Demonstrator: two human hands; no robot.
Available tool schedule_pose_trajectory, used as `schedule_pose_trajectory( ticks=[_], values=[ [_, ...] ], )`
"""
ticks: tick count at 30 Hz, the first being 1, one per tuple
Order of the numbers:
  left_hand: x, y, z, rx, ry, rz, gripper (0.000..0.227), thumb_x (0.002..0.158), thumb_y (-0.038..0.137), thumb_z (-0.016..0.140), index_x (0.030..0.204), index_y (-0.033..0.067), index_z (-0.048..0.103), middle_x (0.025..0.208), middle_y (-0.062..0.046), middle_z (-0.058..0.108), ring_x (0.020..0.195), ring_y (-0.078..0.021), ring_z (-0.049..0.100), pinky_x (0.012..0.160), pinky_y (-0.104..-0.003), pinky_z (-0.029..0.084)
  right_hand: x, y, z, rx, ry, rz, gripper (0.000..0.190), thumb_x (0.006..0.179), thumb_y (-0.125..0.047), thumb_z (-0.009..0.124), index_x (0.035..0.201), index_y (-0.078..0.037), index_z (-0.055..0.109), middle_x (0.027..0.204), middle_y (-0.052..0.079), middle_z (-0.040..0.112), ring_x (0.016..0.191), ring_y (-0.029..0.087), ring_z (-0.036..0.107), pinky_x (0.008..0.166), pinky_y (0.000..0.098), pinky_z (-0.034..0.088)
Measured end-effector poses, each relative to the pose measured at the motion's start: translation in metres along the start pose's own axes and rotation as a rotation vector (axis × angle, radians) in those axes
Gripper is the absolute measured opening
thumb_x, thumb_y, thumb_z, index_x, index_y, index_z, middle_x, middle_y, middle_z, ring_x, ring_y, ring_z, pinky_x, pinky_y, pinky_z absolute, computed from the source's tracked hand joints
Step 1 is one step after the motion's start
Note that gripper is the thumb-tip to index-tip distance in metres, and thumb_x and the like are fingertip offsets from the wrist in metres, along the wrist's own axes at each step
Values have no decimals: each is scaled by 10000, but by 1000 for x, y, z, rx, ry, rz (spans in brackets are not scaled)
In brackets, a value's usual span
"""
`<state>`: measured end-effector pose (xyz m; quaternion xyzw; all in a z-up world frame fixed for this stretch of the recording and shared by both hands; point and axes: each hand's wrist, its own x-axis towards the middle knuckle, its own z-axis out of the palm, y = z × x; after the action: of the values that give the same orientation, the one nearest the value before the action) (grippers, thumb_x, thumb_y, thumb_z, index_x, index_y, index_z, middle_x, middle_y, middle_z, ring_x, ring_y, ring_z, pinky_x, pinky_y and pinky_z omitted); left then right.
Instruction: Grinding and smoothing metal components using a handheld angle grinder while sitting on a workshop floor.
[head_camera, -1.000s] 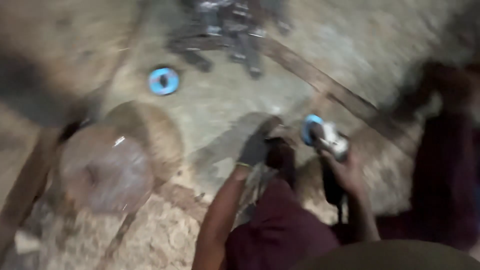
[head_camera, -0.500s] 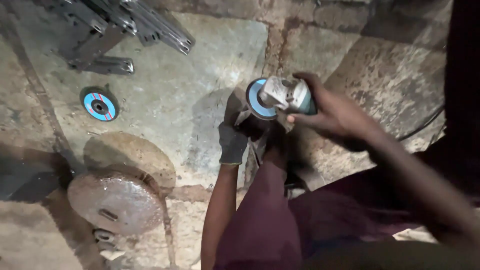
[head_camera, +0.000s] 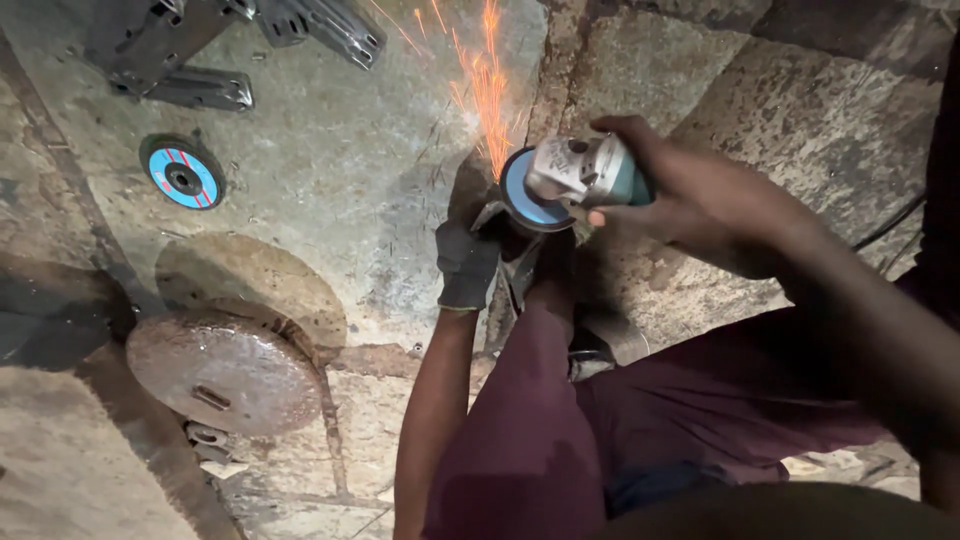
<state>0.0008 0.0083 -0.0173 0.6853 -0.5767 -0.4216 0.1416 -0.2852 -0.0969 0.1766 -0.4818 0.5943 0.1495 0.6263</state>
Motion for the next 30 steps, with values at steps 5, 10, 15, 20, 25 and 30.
schedule_pose_trajectory(
  ticks=[5,10,15,20,25,30],
  values=[
    [-4,-6,3,-94,19,87,325,819,192,739,1130,96,750,966,-155,772,895,-329,773,762,-403,609,11,9,3,10,-30,-31,1010,807,-585,676,1625,-248,189,1334,287,598,935,387,771,834,534,653],
    [-1,30,-17,-25,-21,-56,345,881,295,749,1166,103,727,993,-154,768,928,-334,758,770,-424,587,1,0,6,-27,17,30,1010,821,-598,660,1631,-245,172,1310,280,645,1067,419,706,952,559,586],
    [14,26,-27,291,-29,-25,418,948,350,735,1278,114,636,1156,-181,732,1046,-374,706,868,-459,555,25,44,24,46,182,-76,1039,767,-599,701,1579,-172,212,1430,333,501,1189,502,616,985,600,530],
    [33,96,-66,57,-141,-169,633,881,414,696,1435,167,515,1126,-150,731,981,-377,701,785,-485,541,35,34,34,106,222,-170,1018,794,-568,736,1560,-124,234,1408,363,522,1220,529,593,1002,611,517],
    [30,48,-41,320,-127,-183,424,956,449,708,1274,179,628,1098,-152,741,988,-393,701,811,-512,542,50,28,50,72,250,-239,995,839,-525,748,1564,-96,219,1375,386,535,1199,512,621,1026,572,512],
    [31,62,-53,272,-134,-192,385,929,384,719,1238,163,651,1071,-152,738,955,-402,702,767,-518,544,58,27,56,69,232,-157,983,812,-474,785,1544,-102,244,1320,364,579,1177,476,635,993,528,534]
  ],
)
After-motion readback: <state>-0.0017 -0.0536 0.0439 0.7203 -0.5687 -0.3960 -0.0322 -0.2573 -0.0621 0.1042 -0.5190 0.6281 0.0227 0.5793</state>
